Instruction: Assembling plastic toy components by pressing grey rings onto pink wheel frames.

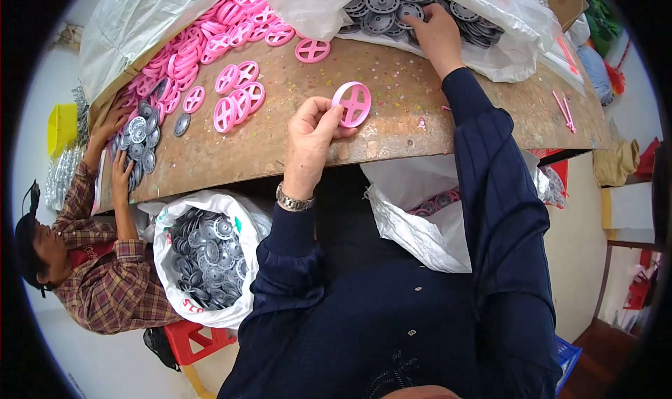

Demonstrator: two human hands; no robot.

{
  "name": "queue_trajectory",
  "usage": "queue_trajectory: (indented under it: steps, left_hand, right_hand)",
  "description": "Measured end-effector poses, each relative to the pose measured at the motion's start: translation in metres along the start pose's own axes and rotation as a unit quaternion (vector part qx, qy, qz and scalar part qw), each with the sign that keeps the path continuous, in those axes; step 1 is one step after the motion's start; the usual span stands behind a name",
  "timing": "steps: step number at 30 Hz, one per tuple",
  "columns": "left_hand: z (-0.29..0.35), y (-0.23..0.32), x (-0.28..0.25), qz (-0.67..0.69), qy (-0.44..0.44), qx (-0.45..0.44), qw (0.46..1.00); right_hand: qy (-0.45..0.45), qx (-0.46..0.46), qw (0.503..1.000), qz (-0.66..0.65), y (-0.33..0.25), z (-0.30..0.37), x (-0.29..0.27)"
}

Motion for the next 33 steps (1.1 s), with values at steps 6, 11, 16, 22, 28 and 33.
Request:
queue_trajectory:
  steps: [6,11,16,22,28,33]
  left_hand:
    - [-0.006,0.002,-0.002,0.07,-0.004,-0.018,0.997]
    - [-0.008,0.001,-0.008,0.077,-0.001,-0.051,0.996]
    - [-0.005,-0.001,0.01,0.093,-0.028,-0.058,0.994]
    - [0.009,0.005,0.043,0.064,-0.063,-0.033,0.995]
    - [0.019,0.006,0.054,0.043,-0.053,-0.018,0.998]
    - [0.027,0.007,0.058,-0.009,-0.093,-0.053,0.994]
  right_hand:
    - [-0.038,0.04,0.99,-0.132,0.023,0.004,-0.009]
    - [-0.192,0.149,0.911,-0.332,-0.024,0.057,-0.039]
    - [-0.291,0.176,0.853,-0.396,-0.049,0.119,-0.053]
    - [-0.277,0.138,0.867,-0.391,-0.057,0.15,-0.051]
    - [-0.203,0.145,0.861,-0.444,-0.064,0.16,-0.064]
    - [-0.209,0.085,0.878,-0.422,-0.064,0.162,-0.074]
Point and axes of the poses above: each hand's wrist, its own z-axis away from the middle knuckle, its own x-axis out of the palm, y = z × x, the point moved 6 cm from there along -z, towards the middle knuckle
